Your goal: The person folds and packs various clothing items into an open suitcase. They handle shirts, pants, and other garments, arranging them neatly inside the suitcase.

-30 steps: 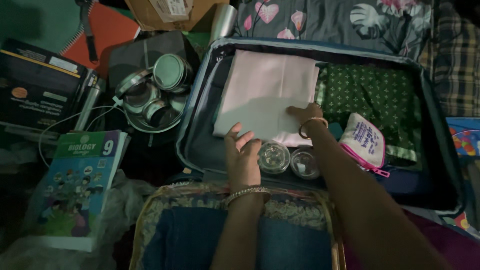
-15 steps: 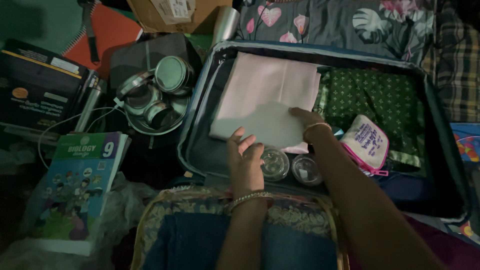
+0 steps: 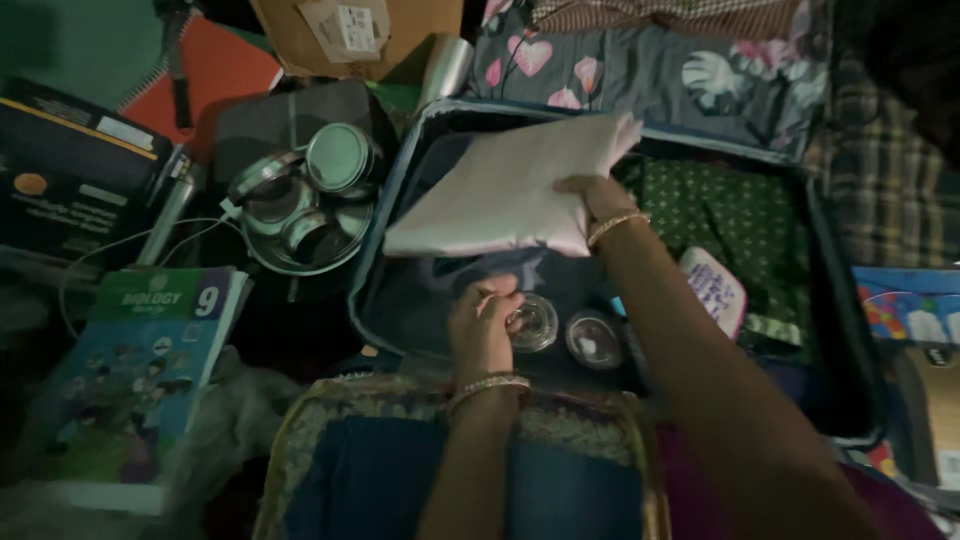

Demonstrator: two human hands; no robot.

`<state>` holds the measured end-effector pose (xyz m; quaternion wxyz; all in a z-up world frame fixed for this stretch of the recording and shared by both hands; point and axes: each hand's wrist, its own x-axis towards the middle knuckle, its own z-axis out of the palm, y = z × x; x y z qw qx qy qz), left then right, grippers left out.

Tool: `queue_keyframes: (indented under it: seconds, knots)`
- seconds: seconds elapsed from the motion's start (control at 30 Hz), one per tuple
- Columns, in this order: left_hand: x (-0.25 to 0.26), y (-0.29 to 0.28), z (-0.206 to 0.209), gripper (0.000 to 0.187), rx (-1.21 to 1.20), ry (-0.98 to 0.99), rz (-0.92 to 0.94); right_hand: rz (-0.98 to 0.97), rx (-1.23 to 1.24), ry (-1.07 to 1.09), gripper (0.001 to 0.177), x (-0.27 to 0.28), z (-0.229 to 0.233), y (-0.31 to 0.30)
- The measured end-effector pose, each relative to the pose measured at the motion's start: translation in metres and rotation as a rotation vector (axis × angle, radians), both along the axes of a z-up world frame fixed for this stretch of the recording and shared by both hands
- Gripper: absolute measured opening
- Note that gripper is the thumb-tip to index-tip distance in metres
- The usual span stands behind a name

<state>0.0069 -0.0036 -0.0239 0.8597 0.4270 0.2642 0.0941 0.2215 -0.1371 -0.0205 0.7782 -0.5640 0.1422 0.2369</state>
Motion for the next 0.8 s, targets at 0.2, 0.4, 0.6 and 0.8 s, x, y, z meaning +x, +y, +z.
queue_keyframes:
  seconds: [0.2, 0.4, 0.6, 0.8]
  knots:
    - [-0.001, -0.010, -0.007, 0.035, -0.498, -0.127, -0.396, -0.101, 0.071, 0.033, 0.051, -0.077, 0.161, -0.046]
    - [0.000, 0.009, 0.046, 0.042, -0.761, -0.127, -0.456, -0.207, -0.345, -0.070, 0.052, -0.256, 0.269, -0.162]
    - [-0.129, -0.048, 0.145, 0.054, -0.679, -0.259, -0.870, -0.421, -0.603, 0.533, 0.066, -0.404, 0.278, -0.250]
    - [-0.232, -0.119, 0.170, 0.066, -0.122, 0.164, -0.853, -0.270, -0.581, 0.607, 0.070, -0.512, 0.169, -0.347]
